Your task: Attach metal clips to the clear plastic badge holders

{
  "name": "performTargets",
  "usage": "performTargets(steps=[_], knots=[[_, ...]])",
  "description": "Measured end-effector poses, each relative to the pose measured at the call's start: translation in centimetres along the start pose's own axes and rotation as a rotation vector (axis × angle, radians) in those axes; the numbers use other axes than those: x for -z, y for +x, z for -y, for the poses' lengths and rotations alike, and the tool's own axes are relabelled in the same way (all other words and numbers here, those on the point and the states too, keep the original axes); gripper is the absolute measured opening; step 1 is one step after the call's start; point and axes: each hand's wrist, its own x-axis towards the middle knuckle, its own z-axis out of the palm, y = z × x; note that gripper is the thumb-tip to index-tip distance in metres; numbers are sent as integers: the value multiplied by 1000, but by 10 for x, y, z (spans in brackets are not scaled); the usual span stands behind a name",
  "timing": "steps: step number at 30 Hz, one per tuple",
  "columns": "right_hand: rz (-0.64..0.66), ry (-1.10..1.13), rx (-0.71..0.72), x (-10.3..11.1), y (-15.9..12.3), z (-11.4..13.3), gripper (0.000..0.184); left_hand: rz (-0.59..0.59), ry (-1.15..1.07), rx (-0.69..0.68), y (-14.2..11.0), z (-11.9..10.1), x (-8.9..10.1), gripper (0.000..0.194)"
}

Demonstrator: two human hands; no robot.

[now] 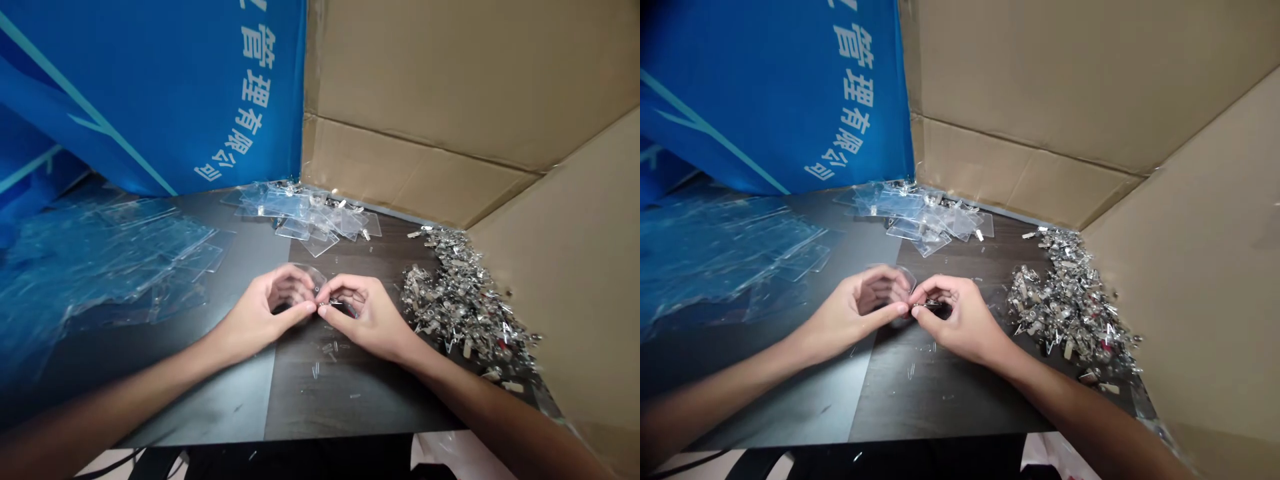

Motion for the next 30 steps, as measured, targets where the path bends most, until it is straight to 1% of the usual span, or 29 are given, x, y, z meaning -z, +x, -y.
performTargets(steps=[1, 2, 4, 6, 7, 8, 9, 11, 12, 14, 15, 16, 18, 20, 21, 22, 24, 25, 27, 30], knots=[[17, -8, -35, 2, 2, -1, 12, 44, 82, -4, 3, -3, 7, 24], [39, -15, -80, 5, 4, -3, 14, 91, 181, -13, 6, -6, 15, 26], [80, -2, -173, 10, 9, -5, 24, 179, 375, -16, 14, -13, 32, 33], [62, 57, -228, 15, 13, -6, 38, 241, 438, 41, 23, -21, 47, 37], [20, 92, -233, 16, 15, -7, 43, 233, 407, 71, 29, -23, 52, 38], [-33, 116, -227, 16, 17, -8, 44, 188, 341, 89, 36, -25, 56, 39], [-91, 125, -213, 15, 17, -10, 43, 110, 252, 95, 45, -27, 58, 40], [-193, 108, -187, 13, 18, -12, 37, -90, 50, 89, 65, -26, 56, 41], [-224, 88, -181, 11, 17, -13, 34, -182, -45, 90, 76, -25, 54, 49], [-244, 44, -178, 5, 14, -15, 31, -298, -153, 93, 94, -21, 49, 74], [-237, 18, -174, 2, 12, -15, 30, -340, -147, 83, 100, -19, 47, 83], [-224, -16, -165, -1, 10, -15, 31, -368, -95, 69, 103, -17, 45, 88], [-196, -106, -127, -6, 6, -13, 31, -379, 95, 54, 100, -15, 45, 91], [-180, -214, -80, -8, 2, -9, 30, -346, 318, 52, 87, -15, 50, 89], [-171, -271, -59, -9, 1, -7, 27, -330, 423, 42, 78, -15, 53, 84], [-161, -331, -42, -8, 0, -6, 25, -325, 529, 14, 69, -15, 57, 75], [-142, -440, -20, -5, 0, -3, 21, -341, 754, -102, 54, -13, 65, 50], [-138, -484, -15, -3, 1, -3, 20, -359, 860, -179, 48, -9, 68, 43], [-140, -543, -11, -1, 2, -4, 19, -381, 1024, -332, 41, 0, 73, 40], [-151, -587, 0, -1, 3, -7, 18, -360, 1134, -488, 37, 16, 76, 35]])
